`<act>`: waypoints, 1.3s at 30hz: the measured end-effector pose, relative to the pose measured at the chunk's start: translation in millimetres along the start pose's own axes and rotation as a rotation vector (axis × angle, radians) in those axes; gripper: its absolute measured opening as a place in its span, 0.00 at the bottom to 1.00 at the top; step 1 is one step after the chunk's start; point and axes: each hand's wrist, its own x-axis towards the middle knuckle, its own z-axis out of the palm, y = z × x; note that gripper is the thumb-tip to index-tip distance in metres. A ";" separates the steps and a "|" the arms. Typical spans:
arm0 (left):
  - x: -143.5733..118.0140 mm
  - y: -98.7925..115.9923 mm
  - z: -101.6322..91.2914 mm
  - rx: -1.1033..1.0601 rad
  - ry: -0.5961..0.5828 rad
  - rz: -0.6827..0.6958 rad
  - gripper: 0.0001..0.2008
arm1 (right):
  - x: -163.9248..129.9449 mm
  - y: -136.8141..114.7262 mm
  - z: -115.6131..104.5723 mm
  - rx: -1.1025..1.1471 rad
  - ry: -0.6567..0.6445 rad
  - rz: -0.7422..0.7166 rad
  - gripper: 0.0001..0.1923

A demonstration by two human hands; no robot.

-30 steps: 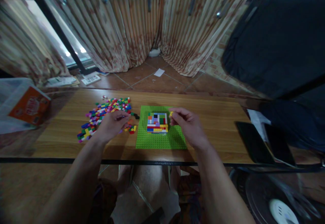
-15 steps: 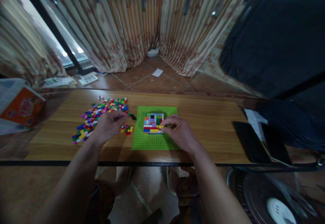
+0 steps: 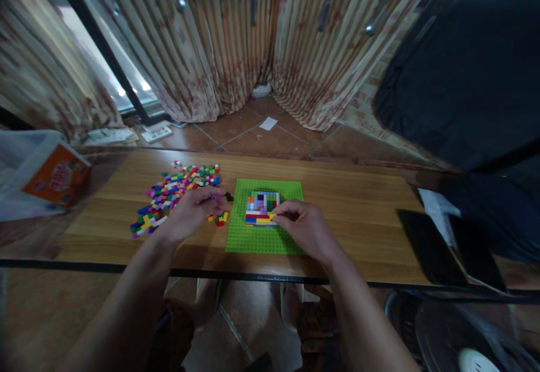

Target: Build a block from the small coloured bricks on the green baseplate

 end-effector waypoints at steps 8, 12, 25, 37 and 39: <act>-0.7 -2.6 -2.4 -0.054 -0.002 0.020 0.15 | 3.3 -17.1 26.7 -0.006 0.039 -0.115 0.06; -0.9 -5.1 -6.6 0.082 0.025 0.091 0.13 | 6.1 -32.0 48.6 -0.112 0.009 -0.213 0.04; -5.7 -2.9 -27.9 0.288 0.026 0.199 0.09 | 29.8 -39.9 102.5 -0.271 0.115 -0.263 0.09; -14.3 0.1 3.6 0.162 -0.212 0.282 0.13 | 20.2 -41.5 78.0 -0.078 0.068 -0.280 0.08; -13.9 -1.7 6.9 0.178 -0.224 0.282 0.14 | 18.9 -37.9 65.4 -0.045 0.089 -0.244 0.07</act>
